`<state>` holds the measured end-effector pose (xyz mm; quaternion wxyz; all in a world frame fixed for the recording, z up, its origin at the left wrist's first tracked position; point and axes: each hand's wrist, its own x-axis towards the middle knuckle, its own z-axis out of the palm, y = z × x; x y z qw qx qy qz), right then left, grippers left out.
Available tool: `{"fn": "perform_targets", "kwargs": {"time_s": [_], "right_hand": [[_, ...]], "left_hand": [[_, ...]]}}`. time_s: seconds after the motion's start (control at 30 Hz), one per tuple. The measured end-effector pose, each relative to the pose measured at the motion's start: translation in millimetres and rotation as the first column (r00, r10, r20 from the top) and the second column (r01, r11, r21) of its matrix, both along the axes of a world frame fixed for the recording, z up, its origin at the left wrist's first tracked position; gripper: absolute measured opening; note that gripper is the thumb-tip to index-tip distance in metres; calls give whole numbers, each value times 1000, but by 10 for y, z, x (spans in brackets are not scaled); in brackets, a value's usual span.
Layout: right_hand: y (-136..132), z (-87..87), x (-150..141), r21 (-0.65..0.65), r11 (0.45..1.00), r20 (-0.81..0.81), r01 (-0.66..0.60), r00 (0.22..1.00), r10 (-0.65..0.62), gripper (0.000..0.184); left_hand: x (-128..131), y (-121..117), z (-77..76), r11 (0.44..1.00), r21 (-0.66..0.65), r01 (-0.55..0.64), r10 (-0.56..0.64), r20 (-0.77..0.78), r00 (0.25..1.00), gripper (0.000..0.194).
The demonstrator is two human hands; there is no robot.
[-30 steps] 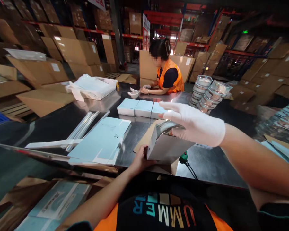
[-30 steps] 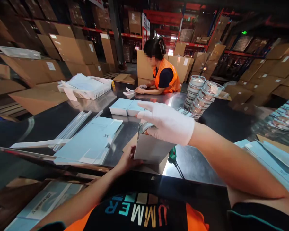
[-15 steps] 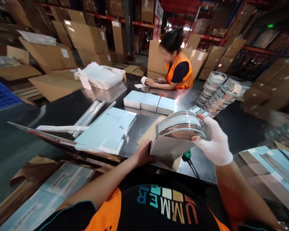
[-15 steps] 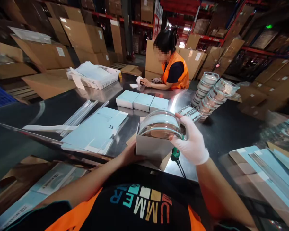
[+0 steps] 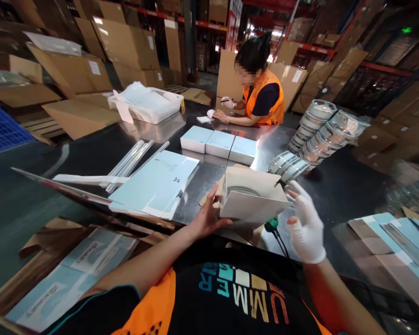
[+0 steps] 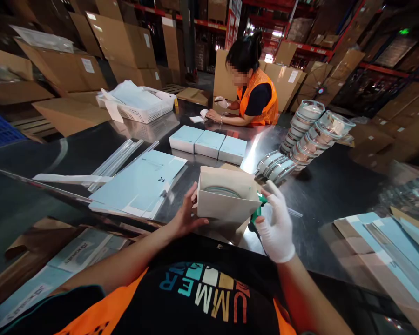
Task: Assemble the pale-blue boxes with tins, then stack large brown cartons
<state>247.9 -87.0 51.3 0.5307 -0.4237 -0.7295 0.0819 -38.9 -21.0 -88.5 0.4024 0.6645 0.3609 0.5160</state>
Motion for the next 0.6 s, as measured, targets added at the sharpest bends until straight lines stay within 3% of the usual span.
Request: {"fn": "perform_targets", "kwargs": {"time_s": [0.1,0.2,0.3,0.37,0.43,0.47,0.53,0.6], "right_hand": [[46,-328,-199,-247,964,-167,-99,984,58,82],[217,-397,-467,-388,922,-336,-15,933,-127,57],[376,-336,-663,-366,922,-400,131,872,-283,36],[436,-289,-664,-262,958,-456,115,860,-228,50],[472,-249,-524,-219,975,-471,49,869,-150,59],[488,-235,-406,-248,967,-415,59,895,-162,57],[530,-230,-124,-365,907,-172,211,942,-288,49],[591,-273,133,-498,770,142,399,913,-382,41]], "left_hand": [[65,-32,409,974,227,-19,9,45,999,83],[190,-61,698,950,310,-41,17,78,997,57],[268,-74,715,957,211,-200,149,237,960,65],[250,-58,636,957,212,-199,153,218,964,80],[190,-20,570,951,285,-116,93,95,991,80],[157,5,555,946,314,-82,73,40,997,73],[108,58,559,941,330,-76,71,26,997,61],[104,105,583,947,311,-82,67,59,996,60]]}}
